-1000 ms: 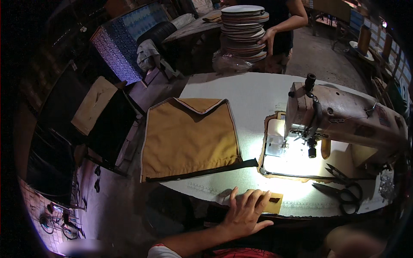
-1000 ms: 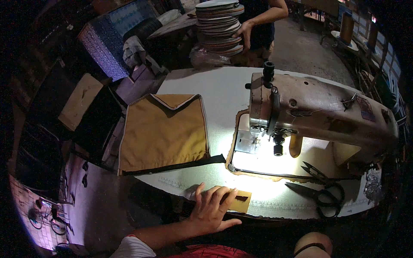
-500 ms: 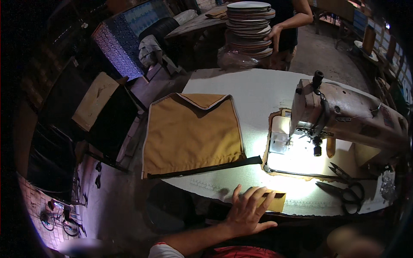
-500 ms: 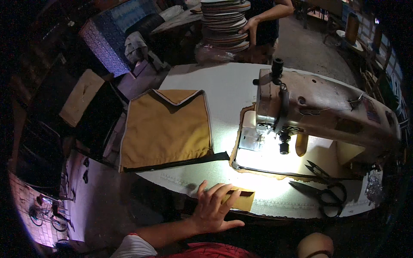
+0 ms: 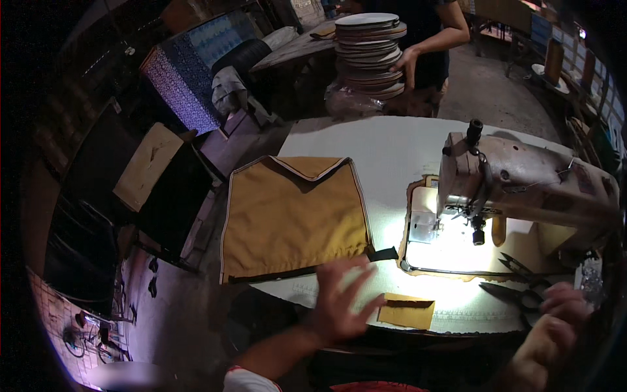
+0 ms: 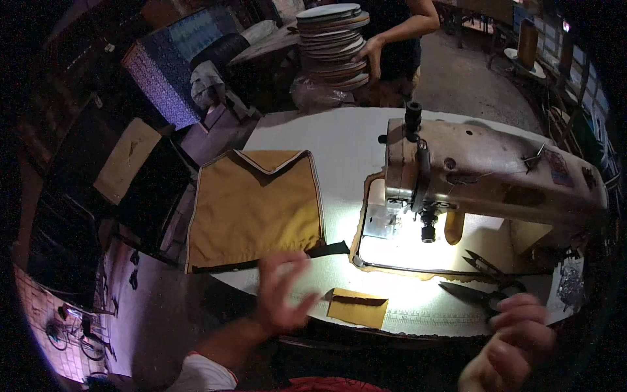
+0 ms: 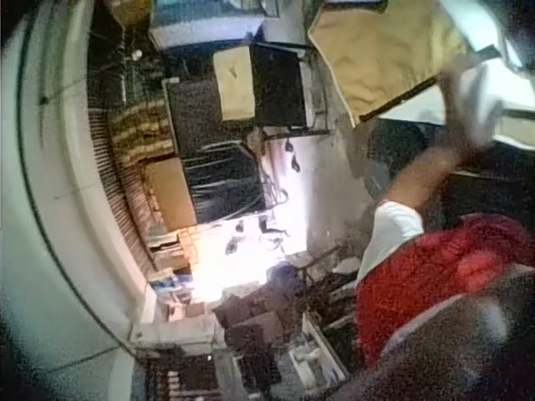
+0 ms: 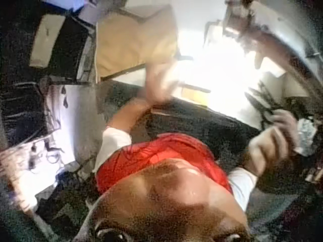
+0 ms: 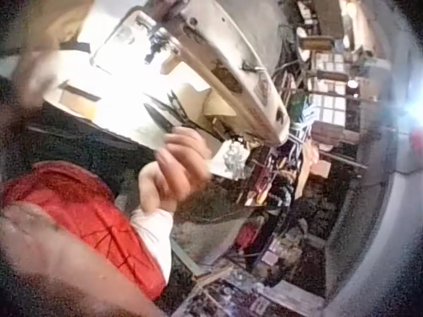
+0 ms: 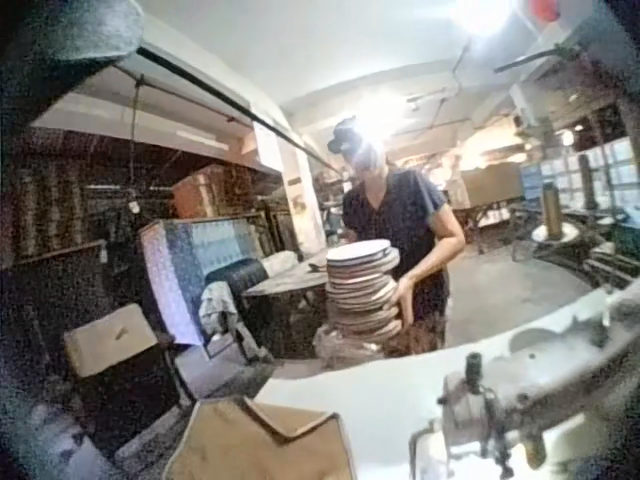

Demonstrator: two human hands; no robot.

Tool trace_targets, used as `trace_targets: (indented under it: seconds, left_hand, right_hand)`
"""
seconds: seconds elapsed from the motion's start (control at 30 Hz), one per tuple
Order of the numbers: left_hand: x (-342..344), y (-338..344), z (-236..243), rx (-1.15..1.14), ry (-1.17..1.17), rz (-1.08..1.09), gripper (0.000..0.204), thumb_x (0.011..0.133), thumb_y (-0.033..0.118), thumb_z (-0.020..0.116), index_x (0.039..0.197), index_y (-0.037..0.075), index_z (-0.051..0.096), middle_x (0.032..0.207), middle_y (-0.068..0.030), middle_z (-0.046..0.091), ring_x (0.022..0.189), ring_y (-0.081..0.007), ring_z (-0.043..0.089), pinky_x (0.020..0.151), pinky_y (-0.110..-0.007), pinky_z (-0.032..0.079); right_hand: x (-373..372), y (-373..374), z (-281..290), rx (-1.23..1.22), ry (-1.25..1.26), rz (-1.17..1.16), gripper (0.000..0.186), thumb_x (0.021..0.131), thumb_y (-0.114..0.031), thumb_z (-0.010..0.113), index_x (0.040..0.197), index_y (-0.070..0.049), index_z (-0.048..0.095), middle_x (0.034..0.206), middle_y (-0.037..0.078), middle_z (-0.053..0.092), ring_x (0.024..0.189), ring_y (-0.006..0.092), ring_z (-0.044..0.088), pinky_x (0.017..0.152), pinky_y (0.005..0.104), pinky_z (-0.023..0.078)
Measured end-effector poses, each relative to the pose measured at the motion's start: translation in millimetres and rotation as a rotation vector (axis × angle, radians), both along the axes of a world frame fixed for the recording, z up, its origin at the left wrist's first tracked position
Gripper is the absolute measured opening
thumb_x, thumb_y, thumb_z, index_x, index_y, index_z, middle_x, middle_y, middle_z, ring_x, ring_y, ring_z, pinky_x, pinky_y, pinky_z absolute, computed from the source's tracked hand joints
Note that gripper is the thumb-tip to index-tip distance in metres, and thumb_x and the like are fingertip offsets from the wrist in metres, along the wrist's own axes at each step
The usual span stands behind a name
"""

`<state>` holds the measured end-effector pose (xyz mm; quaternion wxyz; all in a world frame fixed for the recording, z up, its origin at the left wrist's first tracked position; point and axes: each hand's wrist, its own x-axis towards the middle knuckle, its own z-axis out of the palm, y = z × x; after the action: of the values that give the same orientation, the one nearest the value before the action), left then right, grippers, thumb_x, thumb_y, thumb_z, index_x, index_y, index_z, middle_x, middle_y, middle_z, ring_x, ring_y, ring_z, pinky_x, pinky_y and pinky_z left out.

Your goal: The recorder is preparing leather or fabric components for sewing at a sewing machine workstation.

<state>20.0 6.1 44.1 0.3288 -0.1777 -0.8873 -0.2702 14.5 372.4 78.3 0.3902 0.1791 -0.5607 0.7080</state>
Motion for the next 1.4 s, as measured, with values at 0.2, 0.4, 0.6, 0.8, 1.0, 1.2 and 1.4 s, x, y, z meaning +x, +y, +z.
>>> trace_targets:
  seconds: [0.2, 0.4, 0.6, 0.8, 1.0, 1.2, 1.4]
  left_hand:
    - [-181, -54, 90, 0.032, 0.231, 0.055, 0.019, 0.087, 0.005, 0.067, 0.105, 0.000, 0.067, 0.100, -0.0170, 0.066, 0.095, -0.0360, 0.063, 0.084, -0.042, 0.051]
    - [-367, -47, 141, -0.221, 0.345, 0.191, 0.032, 0.091, 0.012, 0.067, 0.123, 0.004, 0.067, 0.111, -0.0156, 0.067, 0.107, -0.0363, 0.063, 0.089, -0.044, 0.052]
    - [-465, -17, 182, -0.451, 0.413, 0.411, 0.032, 0.095, 0.021, 0.064, 0.127, 0.019, 0.070, 0.119, -0.0070, 0.067, 0.114, -0.0342, 0.061, 0.094, -0.048, 0.051]
    - [-487, -17, 205, -0.525, 0.106, 0.312, 0.030, 0.089, 0.012, 0.066, 0.118, 0.017, 0.074, 0.116, -0.0121, 0.068, 0.108, -0.0335, 0.065, 0.095, -0.044, 0.051]
    - [-479, -27, 201, -0.596, 0.084, 0.158, 0.027, 0.086, 0.014, 0.071, 0.113, 0.017, 0.076, 0.110, -0.0133, 0.068, 0.106, -0.0349, 0.065, 0.091, -0.043, 0.052]
    - [-489, -17, 210, -0.698, 0.106, 0.223, 0.012, 0.085, 0.010, 0.072, 0.095, 0.003, 0.071, 0.096, -0.0164, 0.065, 0.096, -0.0374, 0.064, 0.085, -0.043, 0.052]
    - [-475, -16, 222, -0.776, 0.084, 0.284, 0.011, 0.086, 0.010, 0.065, 0.095, 0.007, 0.071, 0.111, -0.0146, 0.063, 0.102, -0.0404, 0.063, 0.088, -0.046, 0.052]
  right_hand:
    - [-12, -16, -64, 0.914, -0.161, 0.131, 0.061, 0.096, -0.061, 0.050, 0.102, -0.002, 0.062, 0.088, 0.015, 0.054, 0.074, 0.0261, 0.054, 0.063, 0.0376, 0.043]
    - [-3, -17, -104, 0.913, -0.233, 0.015, 0.037, 0.096, -0.037, 0.061, 0.102, 0.000, 0.063, 0.093, 0.015, 0.058, 0.075, 0.0265, 0.055, 0.066, 0.0369, 0.046]
    - [-8, -21, -98, 0.881, -0.259, 0.077, 0.033, 0.095, -0.029, 0.060, 0.102, 0.003, 0.066, 0.096, 0.018, 0.061, 0.068, 0.0289, 0.053, 0.062, 0.0415, 0.045]
    - [-16, -23, -79, 0.721, -0.254, 0.077, 0.033, 0.093, -0.027, 0.063, 0.097, 0.005, 0.066, 0.086, 0.019, 0.059, 0.064, 0.0317, 0.049, 0.057, 0.0434, 0.042]
    - [-18, -19, -75, 0.707, -0.254, 0.166, 0.032, 0.092, -0.026, 0.064, 0.095, 0.005, 0.066, 0.082, 0.020, 0.059, 0.064, 0.0338, 0.052, 0.056, 0.0431, 0.042]
    - [-22, -15, -75, 0.668, -0.249, 0.162, 0.030, 0.091, -0.026, 0.066, 0.094, 0.005, 0.065, 0.083, 0.020, 0.059, 0.064, 0.0339, 0.054, 0.056, 0.0439, 0.043]
    - [-20, -13, -71, 0.636, -0.251, 0.210, 0.026, 0.092, -0.021, 0.065, 0.097, 0.005, 0.065, 0.088, 0.021, 0.060, 0.064, 0.0333, 0.052, 0.055, 0.0421, 0.041]
